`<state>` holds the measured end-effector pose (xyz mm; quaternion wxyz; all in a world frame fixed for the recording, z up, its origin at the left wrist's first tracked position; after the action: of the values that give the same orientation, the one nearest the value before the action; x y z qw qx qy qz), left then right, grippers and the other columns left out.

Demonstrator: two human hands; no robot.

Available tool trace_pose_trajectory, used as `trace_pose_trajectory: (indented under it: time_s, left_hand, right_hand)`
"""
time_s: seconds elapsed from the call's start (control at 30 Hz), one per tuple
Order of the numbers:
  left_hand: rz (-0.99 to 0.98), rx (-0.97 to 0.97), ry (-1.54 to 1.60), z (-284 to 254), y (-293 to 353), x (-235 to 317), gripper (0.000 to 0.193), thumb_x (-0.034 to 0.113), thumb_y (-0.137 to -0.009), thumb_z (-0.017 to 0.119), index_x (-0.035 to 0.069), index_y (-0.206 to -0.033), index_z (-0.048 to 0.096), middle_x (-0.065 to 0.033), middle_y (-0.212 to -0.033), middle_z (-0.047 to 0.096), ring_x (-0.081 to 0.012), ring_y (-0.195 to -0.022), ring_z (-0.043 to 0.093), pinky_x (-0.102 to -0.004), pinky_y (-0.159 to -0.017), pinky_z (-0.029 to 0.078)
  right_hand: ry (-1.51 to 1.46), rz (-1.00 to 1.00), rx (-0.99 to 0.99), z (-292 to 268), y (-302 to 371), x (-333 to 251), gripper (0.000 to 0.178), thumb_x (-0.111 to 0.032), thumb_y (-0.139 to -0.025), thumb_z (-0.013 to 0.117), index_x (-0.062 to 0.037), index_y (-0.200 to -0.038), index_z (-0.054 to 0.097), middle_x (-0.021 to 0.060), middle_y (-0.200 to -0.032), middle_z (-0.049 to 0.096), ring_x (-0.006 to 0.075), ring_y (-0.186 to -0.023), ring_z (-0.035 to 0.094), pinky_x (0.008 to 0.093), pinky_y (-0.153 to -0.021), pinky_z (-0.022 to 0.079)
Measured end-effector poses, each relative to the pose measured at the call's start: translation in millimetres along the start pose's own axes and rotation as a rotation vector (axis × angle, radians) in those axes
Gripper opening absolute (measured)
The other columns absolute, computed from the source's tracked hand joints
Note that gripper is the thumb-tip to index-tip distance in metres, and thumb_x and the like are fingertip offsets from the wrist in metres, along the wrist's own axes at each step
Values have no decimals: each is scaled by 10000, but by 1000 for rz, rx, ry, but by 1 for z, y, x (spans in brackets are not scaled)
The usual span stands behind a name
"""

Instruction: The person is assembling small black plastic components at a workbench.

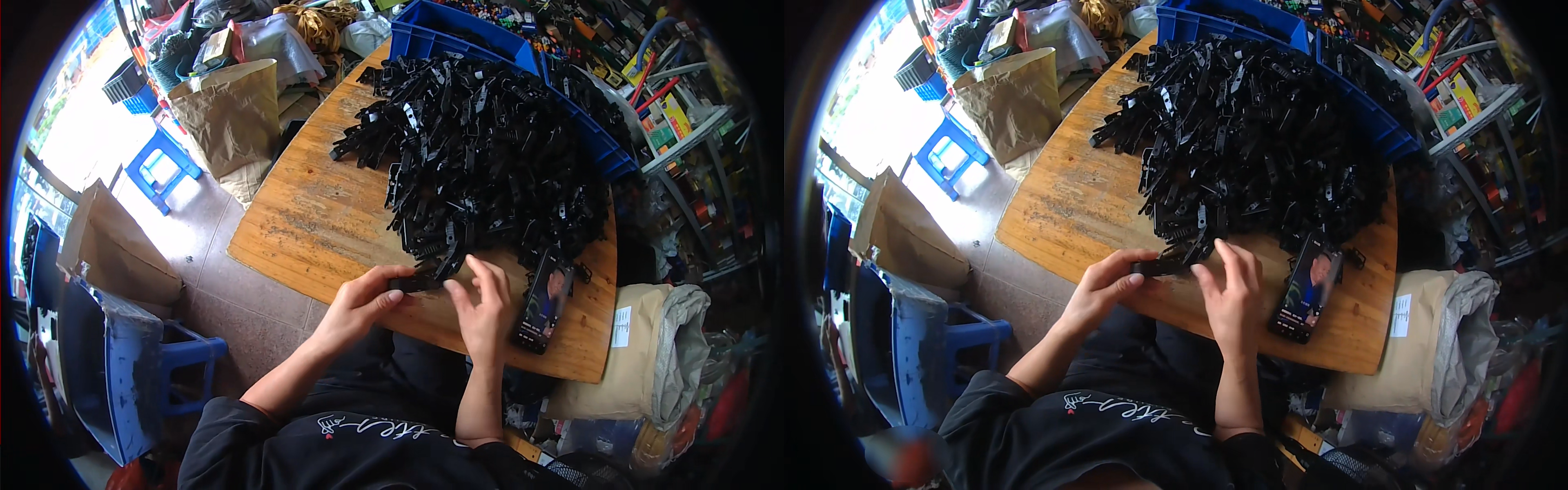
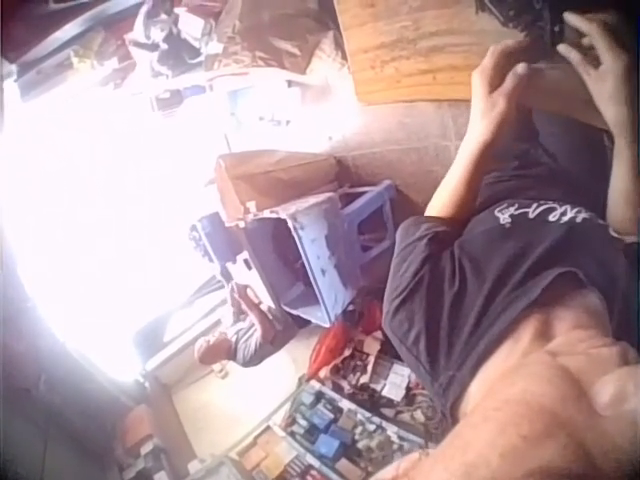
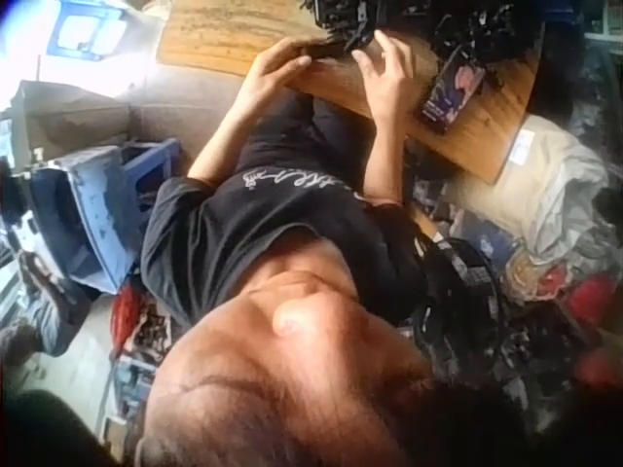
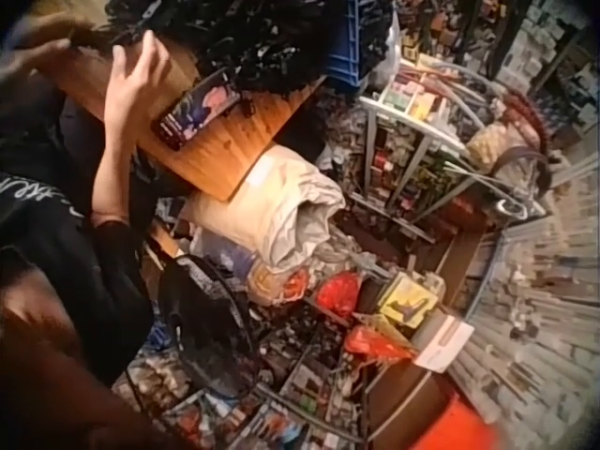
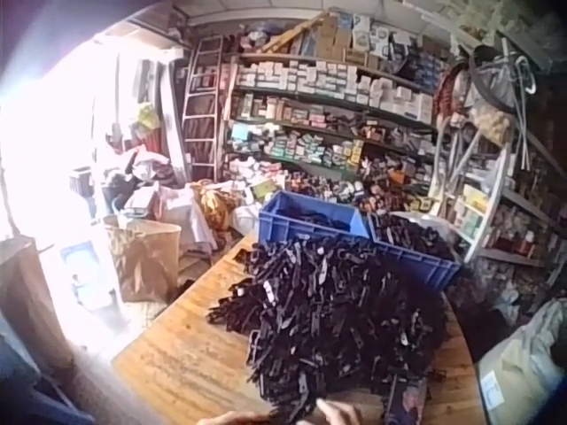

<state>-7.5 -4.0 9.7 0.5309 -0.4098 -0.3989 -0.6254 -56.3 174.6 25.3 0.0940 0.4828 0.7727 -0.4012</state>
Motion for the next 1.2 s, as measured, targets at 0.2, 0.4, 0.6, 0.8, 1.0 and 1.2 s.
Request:
trace_pose_trajectory:
  time_s: [0.2,0.4,0.6,0.8,1.0,1.2]
  left_hand:
    - [86,76,-417,-16,-15,8,276,50,-867,490,-2,-1136,510,-50,-987,594,-94,-865,540,-235,-796,423]
    - [47,122,23,-23,-15,4,321,27,-838,527,4,-1158,516,-64,-888,598,-119,-785,548,-228,-749,429]
    - [32,113,127,-19,-9,8,329,20,-826,533,1,-1154,518,-78,-911,602,-131,-820,558,-245,-769,434]
    - [33,132,103,-18,-8,9,326,0,-820,521,-27,-1145,516,-92,-923,606,-148,-824,574,-254,-758,448]
    - [50,165,67,-22,-5,6,334,-12,-817,516,-31,-1150,513,-107,-958,608,-158,-829,586,-267,-772,459]
    - [22,73,135,-6,-8,3,364,2,-829,528,-18,-1191,496,-101,-986,610,-152,-877,588,-259,-821,451]
  right_hand:
    - [-53,108,-88,7,-8,-1,382,0,-710,646,-29,-1074,534,131,-901,529,287,-789,553,341,-692,465]
    - [-255,340,48,-15,13,16,347,49,-736,608,-1,-1074,544,95,-840,583,170,-757,572,271,-685,470]
    - [357,-42,66,-21,2,-2,304,-12,-733,604,-44,-1035,601,84,-973,578,255,-864,514,362,-780,415]
    - [95,-282,-364,13,-14,-12,280,-5,-729,604,-8,-1009,610,73,-1059,581,229,-878,501,360,-789,410]
    - [17,-295,-211,8,-23,-15,323,-22,-741,629,-34,-1060,580,69,-884,547,206,-764,528,298,-671,456]
    - [-561,139,47,-8,-1,-5,171,-88,-739,711,20,-782,586,42,-768,527,84,-590,508,203,-532,427]
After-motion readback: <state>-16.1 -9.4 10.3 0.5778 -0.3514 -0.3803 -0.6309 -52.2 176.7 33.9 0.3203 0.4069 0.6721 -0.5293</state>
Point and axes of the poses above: each hand's wrist, its own y-axis away from the middle knuckle, its own z-axis out of the palm, x = y × z, the point moved 2 cm from there along -y, towards the middle knuckle
